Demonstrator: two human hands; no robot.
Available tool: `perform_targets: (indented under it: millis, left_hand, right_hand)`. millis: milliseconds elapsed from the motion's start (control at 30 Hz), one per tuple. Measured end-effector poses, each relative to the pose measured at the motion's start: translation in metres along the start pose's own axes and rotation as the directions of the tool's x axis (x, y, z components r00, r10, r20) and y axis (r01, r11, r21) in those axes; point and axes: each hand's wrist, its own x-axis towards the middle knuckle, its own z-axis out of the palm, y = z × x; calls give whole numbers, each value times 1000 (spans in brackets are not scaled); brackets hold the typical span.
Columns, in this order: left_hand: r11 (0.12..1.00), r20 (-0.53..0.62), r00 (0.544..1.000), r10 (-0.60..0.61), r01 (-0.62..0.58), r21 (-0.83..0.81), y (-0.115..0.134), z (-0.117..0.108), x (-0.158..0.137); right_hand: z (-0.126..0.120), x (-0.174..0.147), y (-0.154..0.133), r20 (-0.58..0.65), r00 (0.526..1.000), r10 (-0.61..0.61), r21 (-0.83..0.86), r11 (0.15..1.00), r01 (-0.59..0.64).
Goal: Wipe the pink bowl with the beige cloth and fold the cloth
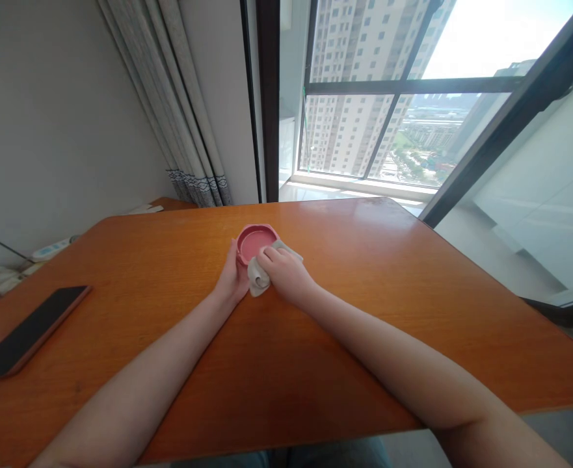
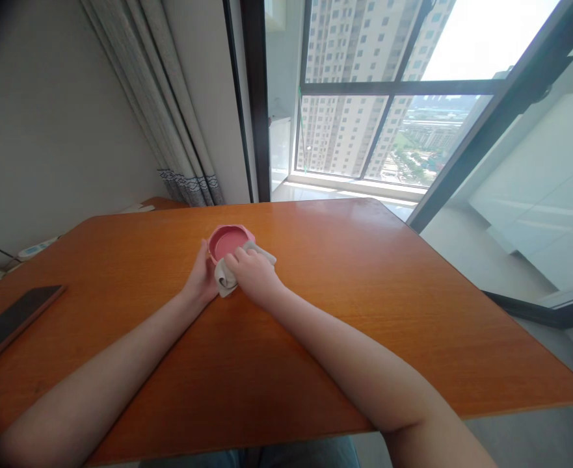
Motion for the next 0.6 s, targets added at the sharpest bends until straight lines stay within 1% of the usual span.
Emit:
perform_targets:
  millis: [67,133,167,233,300,367,400,467,533,600]
  left_hand:
    - [998,63,997,43,-46,32,0,1,0]
    - [997,65,997,40,-44,67,0,1,0]
    - [996,50,998,41,-45,79,1,1,0]
    - [995,14,999,52,-53,89,1,0,0]
    - [994,-27,997,73,-71,81,0,0,1]
    - [993,-66,992,108,-104,52,-1,0,3]
    - [991,-86,988,131,-129,31,-2,-1,4]
    - [988,-115,982,151,-152,-4,-4,-1,5]
    - [994,-106,989,107,-110,-18,-5,-3,6]
    - [1000,-33,999,19,-19,-7,-5,-4,5]
  right_hand:
    - [-2,-1,22,-25,991,-133,3,991,133]
    - [-6,-2,38,-27,970,-241,3,970,241]
    - [-8,-3,42,-20,964,-267,5,964,267]
    - [-13,-3,44,5,965,-263,14,965,263]
    - [-16,-3,37,37,972,-233,25,972,232]
    - [-16,-3,23,54,983,-173,28,985,172]
    - [-15,-3,15,58,990,-127,28,992,125]
    - [-10,-3,-5,71,997,6,17,1000,-7]
    - [-4,-4,-22,99,984,145,-14,989,-145]
    - [-1,-4,-31,113,969,218,-45,976,-214]
